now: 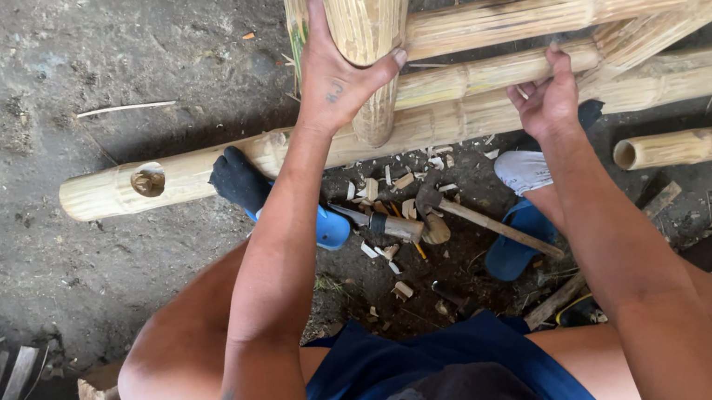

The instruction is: The person carves a hole into a bamboo pole using a chisel and hammer. They repeatedly strike the chisel to remove material, then test-fit a smaller bamboo piece into the hole. The person continues to refine the hole and reinserts the piece to check alignment.

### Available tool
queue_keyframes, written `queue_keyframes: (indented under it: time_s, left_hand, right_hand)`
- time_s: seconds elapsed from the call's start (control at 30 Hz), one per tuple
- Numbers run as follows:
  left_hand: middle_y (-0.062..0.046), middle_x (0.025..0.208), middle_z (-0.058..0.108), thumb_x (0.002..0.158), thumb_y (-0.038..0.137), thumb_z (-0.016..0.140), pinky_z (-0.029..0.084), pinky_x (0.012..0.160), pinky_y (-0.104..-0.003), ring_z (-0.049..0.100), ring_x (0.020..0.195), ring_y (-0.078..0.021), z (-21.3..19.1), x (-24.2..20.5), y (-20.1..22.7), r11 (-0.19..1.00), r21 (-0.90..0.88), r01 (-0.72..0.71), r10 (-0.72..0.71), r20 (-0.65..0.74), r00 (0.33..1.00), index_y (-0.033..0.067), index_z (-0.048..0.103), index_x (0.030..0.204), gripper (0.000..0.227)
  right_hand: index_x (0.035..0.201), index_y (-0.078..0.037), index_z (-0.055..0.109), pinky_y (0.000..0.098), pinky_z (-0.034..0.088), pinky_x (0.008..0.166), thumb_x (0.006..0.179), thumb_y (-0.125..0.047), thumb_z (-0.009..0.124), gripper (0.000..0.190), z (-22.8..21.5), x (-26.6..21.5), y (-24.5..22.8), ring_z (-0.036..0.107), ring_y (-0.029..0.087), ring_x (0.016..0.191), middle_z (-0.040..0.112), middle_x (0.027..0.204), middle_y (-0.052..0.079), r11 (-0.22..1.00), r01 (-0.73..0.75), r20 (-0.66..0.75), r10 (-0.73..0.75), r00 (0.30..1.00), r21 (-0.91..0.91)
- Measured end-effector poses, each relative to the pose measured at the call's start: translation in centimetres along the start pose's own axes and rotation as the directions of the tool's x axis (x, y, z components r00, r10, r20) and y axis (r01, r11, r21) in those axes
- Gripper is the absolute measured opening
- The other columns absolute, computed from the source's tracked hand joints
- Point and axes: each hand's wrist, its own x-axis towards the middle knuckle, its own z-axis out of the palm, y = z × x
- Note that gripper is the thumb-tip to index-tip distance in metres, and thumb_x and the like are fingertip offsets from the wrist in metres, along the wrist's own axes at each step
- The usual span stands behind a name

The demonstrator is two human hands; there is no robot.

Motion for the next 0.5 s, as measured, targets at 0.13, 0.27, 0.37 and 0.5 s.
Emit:
queue_keyframes:
  time_s: [0.13, 0.27, 0.37, 0.5]
  left_hand:
    - [-0.017, 0.143, 0.063, 0.078, 0.026, 0.093, 0.054, 0.116, -0.044, 0.065, 0.134, -0.0293, 0.0, 0.5, -0.7, 0.999, 0.029, -0.014, 0.014, 0.012, 1.000, 0.0089, 0.020, 0.161, 0.112]
    - [-0.017, 0.146, 0.059, 0.076, 0.032, 0.098, 0.051, 0.119, -0.045, 0.063, 0.137, -0.0297, 0.1, 0.4, -1.8, 0.997, 0.072, 0.011, -0.013, 0.027, 1.000, 0.0102, 0.021, 0.160, 0.116]
    - [-0.021, 0.153, 0.049, 0.075, 0.034, 0.100, 0.044, 0.122, -0.047, 0.054, 0.142, -0.0332, 0.3, 0.2, -2.4, 0.998, 0.031, -0.063, 0.062, 0.028, 0.998, 0.0084, 0.014, 0.161, 0.125]
    - [-0.019, 0.152, 0.051, 0.071, 0.037, 0.100, 0.044, 0.121, -0.046, 0.055, 0.141, -0.0313, 0.5, 0.0, -2.7, 0.994, 0.088, 0.069, -0.070, 0.017, 0.997, 0.0089, 0.017, 0.160, 0.125]
  right_hand:
    - [0.128, -0.020, 0.055, 0.0384, 0.049, 0.090, 0.085, -0.060, 0.071, 0.060, 0.5, -0.8, 0.0, 0.059, 0.017, 0.110, 0.061, 0.126, 0.000, 0.997, 0.022, 0.001, -0.022, 1.000, -0.067]
    - [0.132, -0.010, 0.054, 0.0391, 0.052, 0.086, 0.090, -0.074, 0.061, 0.077, 1.5, -2.9, 0.0, 0.058, 0.020, 0.102, 0.057, 0.119, 0.008, 0.990, -0.027, -0.045, 0.021, 0.999, -0.137]
    - [0.133, -0.009, 0.042, 0.0386, 0.053, 0.086, 0.097, -0.068, 0.051, 0.069, 3.0, -5.1, 0.1, 0.063, 0.024, 0.105, 0.060, 0.119, 0.012, 0.979, -0.072, -0.132, 0.047, 0.990, -0.191]
    - [0.131, -0.010, 0.050, 0.0377, 0.054, 0.081, 0.101, -0.049, 0.045, 0.049, 4.5, -8.2, 1.5, 0.066, 0.020, 0.091, 0.068, 0.104, 0.010, 0.922, -0.152, -0.110, 0.120, 0.987, -0.357]
